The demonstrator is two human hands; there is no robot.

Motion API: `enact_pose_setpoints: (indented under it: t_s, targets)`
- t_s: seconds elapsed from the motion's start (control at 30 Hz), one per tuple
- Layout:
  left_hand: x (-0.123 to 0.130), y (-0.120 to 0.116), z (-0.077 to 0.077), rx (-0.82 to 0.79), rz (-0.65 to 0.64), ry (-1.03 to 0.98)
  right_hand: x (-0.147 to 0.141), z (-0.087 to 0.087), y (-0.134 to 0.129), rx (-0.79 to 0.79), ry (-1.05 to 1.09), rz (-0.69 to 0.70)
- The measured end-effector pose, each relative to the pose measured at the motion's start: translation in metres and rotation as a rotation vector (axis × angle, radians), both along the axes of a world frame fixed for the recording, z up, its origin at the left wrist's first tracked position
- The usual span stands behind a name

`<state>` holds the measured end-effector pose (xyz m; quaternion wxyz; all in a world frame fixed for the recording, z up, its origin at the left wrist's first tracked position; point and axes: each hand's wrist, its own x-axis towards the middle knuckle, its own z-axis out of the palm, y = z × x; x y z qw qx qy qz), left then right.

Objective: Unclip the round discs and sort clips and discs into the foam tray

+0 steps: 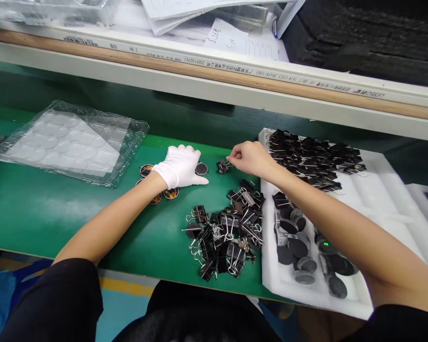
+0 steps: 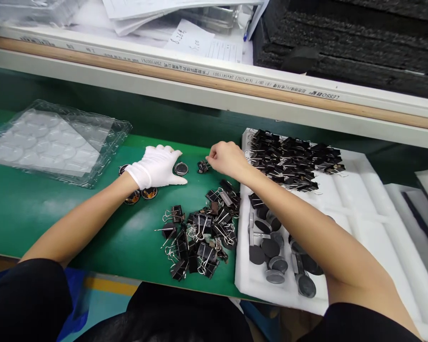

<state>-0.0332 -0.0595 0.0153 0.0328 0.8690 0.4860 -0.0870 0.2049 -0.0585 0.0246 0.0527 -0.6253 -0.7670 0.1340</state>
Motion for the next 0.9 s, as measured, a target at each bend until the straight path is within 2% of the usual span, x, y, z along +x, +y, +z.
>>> enact_pose_setpoints:
  t_s: [0.07, 0.13, 0.23, 0.33, 0.4, 0.47, 0.57, 0.63, 0.77, 0.9]
  targets:
    - [0.005, -0.004, 0.000, 0.007, 0.044, 0.042, -0.001, 0.000, 0.000, -0.013, -0.004, -0.100]
    - [0.007, -0.005, -0.004, 0.035, 0.027, 0.032, -0.001, 0.001, 0.000, -0.075, -0.012, -0.117]
    - [0.001, 0.002, -0.010, 0.060, -0.086, -0.010, -0.002, 0.004, 0.004, -0.156, -0.009, -0.084]
    - [-0.008, 0.013, -0.013, -0.001, -0.213, 0.002, 0.000, 0.007, 0.010, -0.224, -0.024, -0.056]
    - [-0.011, 0.016, -0.013, -0.032, -0.238, 0.006, 0.001, 0.006, 0.014, -0.265, -0.033, -0.044]
    - [-0.010, 0.016, -0.013, -0.014, -0.226, -0.007, -0.002, 0.003, 0.019, -0.201, 0.020, -0.063]
    - [-0.005, 0.012, -0.014, 0.053, -0.206, -0.030, -0.015, -0.010, 0.027, 0.030, 0.176, -0.164]
    - [-0.002, 0.009, -0.015, 0.091, -0.211, -0.044, -0.027, -0.021, 0.033, 0.110, 0.238, -0.231]
    - [0.002, 0.007, -0.015, 0.088, -0.254, -0.036, -0.046, -0.042, 0.040, 0.092, 0.217, -0.267]
    - [0.007, 0.007, -0.016, 0.040, -0.235, -0.031, -0.046, -0.056, 0.041, 0.062, 0.207, -0.290]
